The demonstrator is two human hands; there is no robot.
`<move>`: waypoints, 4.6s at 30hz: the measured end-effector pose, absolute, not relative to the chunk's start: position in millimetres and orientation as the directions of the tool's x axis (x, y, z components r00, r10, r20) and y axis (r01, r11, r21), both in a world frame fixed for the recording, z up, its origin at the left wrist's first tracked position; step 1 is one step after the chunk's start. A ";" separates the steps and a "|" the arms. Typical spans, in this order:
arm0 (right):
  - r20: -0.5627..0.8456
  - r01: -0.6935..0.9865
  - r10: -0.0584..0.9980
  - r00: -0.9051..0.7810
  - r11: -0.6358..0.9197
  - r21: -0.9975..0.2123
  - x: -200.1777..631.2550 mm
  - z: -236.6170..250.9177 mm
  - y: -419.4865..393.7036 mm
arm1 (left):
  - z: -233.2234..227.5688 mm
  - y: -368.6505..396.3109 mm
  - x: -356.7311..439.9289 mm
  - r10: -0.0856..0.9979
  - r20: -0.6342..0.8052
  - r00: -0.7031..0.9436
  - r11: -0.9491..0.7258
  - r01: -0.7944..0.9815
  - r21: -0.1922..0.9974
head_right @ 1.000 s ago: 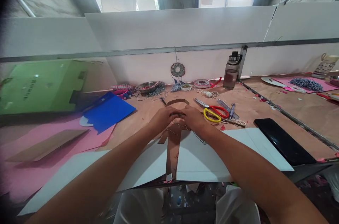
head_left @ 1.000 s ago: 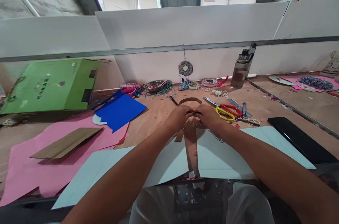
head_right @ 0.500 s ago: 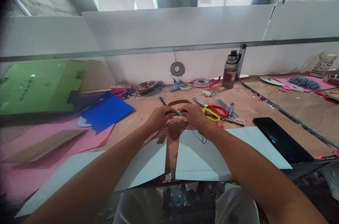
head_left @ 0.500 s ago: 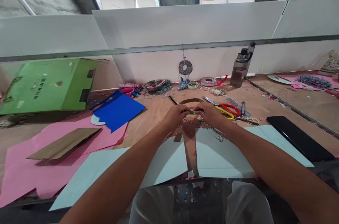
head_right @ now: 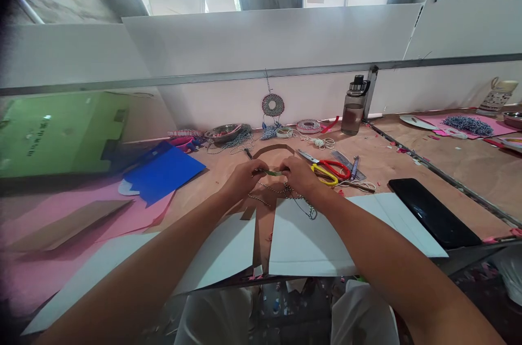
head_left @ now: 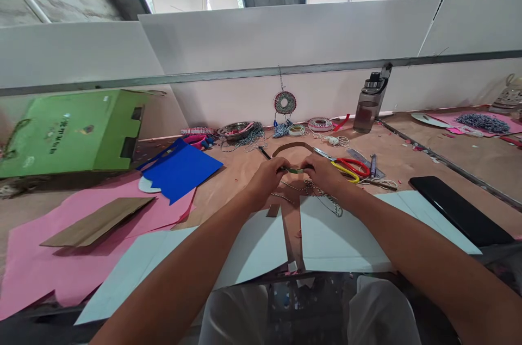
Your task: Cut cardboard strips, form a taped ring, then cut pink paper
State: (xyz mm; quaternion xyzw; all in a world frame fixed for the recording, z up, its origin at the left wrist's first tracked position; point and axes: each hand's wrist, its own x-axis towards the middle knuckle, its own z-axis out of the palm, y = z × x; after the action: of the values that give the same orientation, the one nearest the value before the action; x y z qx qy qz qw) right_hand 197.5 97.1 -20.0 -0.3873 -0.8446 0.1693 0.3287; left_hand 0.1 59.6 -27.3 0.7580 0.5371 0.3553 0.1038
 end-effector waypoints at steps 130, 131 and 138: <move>0.458 0.367 0.473 -0.753 0.879 -0.305 189.5 -31.2 97.6 | -13.5 64.4 -24.2 0.976 0.192 -0.099 -0.081 0.655 0.752; 0.459 0.362 0.470 -0.754 0.880 -0.308 188.9 -30.8 96.8 | -13.8 63.9 -24.6 0.983 0.142 -0.113 -0.046 0.601 0.798; 0.444 0.356 0.494 -0.747 0.862 -0.360 190.0 -28.9 97.4 | -15.8 64.0 -28.3 0.977 0.015 -0.213 0.084 0.444 0.892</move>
State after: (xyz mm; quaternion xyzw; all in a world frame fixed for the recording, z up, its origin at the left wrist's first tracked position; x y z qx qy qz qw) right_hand 190.0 97.4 -28.9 -0.2296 -0.9261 0.1270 0.2713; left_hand -28.3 64.0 -15.8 0.5373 0.6611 0.4118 0.3236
